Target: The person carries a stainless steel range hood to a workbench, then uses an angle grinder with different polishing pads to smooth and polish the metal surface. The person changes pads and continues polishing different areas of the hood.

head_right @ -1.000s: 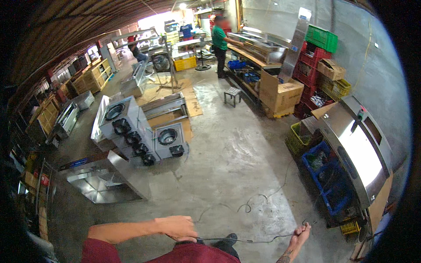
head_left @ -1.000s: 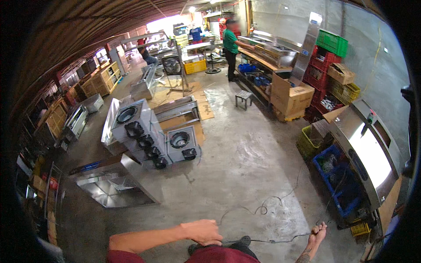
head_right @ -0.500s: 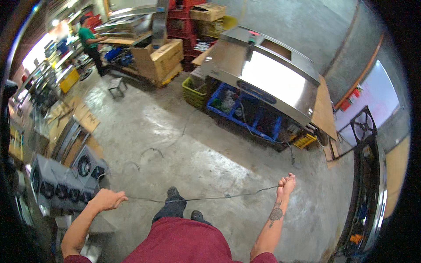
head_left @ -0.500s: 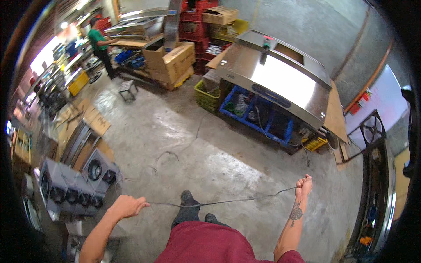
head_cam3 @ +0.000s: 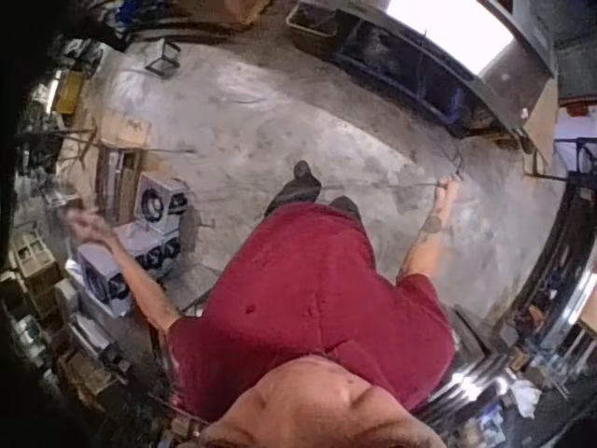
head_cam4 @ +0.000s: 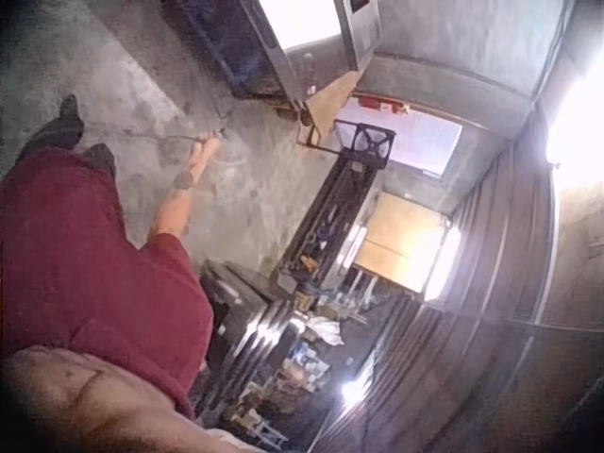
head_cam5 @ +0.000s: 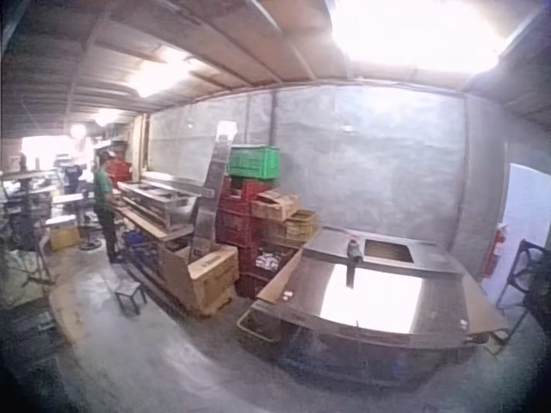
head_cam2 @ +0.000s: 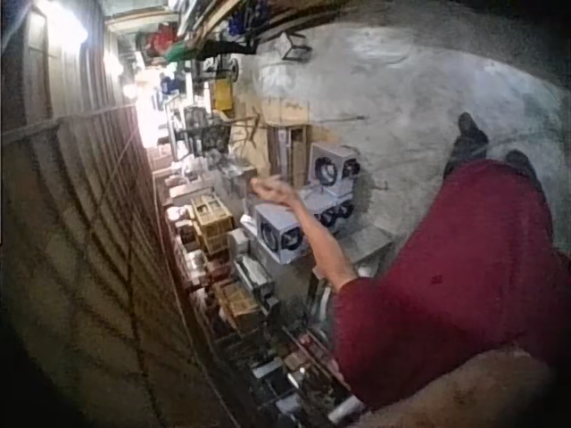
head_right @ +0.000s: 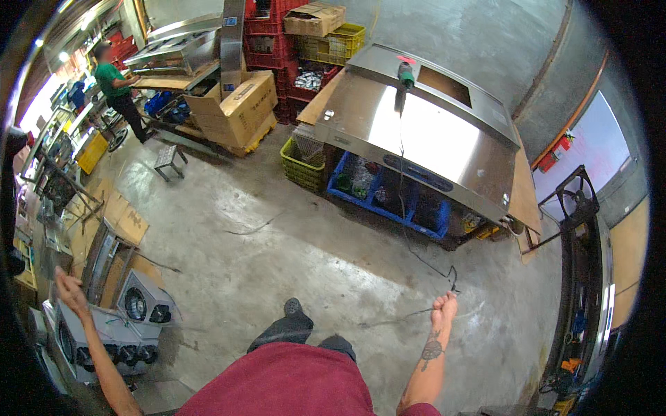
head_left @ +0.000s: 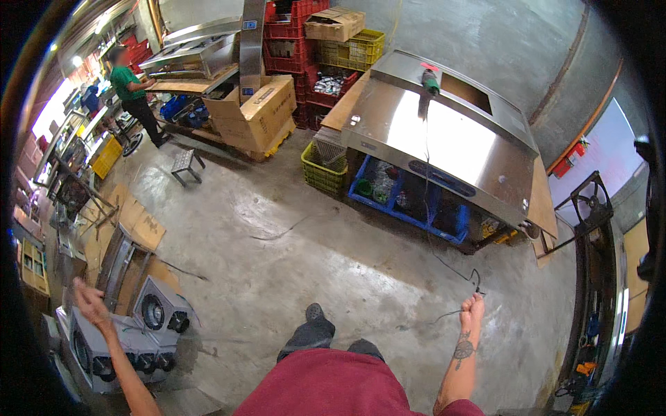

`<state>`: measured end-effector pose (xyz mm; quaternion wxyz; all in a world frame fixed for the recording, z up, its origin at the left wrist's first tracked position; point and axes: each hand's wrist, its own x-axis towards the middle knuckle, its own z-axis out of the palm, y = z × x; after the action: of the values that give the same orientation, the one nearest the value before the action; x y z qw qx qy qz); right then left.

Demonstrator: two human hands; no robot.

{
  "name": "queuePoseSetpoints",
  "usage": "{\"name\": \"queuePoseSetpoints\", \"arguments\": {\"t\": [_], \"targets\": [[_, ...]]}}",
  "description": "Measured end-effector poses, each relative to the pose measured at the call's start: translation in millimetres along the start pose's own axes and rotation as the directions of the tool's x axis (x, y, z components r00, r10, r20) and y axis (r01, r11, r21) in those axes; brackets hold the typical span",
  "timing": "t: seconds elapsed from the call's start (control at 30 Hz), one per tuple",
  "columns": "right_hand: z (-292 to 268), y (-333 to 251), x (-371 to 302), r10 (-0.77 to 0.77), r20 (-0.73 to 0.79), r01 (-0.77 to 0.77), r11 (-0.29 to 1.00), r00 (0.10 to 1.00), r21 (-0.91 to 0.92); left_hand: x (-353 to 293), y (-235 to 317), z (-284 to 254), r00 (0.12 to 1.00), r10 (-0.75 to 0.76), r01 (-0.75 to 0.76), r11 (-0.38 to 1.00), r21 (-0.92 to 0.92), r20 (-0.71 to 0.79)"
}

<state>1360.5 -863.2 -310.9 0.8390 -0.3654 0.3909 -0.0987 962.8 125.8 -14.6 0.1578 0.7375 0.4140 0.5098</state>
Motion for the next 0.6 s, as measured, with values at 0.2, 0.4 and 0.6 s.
{"name": "queuePoseSetpoints", "arguments": {"t": [0.2, 0.4, 0.6], "targets": [[128.8, 77.6, -46.8, 0.144, 0.227, -0.138, 0.989, 0.963, -0.042, 6.7, -58.9, -246.8, 0.805, 0.279, -0.082, 0.926, 0.369, -0.523], [201.1, 109.4, -55.8, 0.247, 0.349, -0.196, 0.965, 0.904, -0.177, -112.1, 41.0, -354.2, 0.919, -0.271, 0.22, 0.955, 0.199, 0.287], [171.9, 83.2, -1.1, 0.353, 0.497, -0.25, 0.932, 0.793, -0.263, -217.2, 146.3, -389.0, 0.84, -0.421, 0.277, 0.876, 0.396, 0.344]]}}
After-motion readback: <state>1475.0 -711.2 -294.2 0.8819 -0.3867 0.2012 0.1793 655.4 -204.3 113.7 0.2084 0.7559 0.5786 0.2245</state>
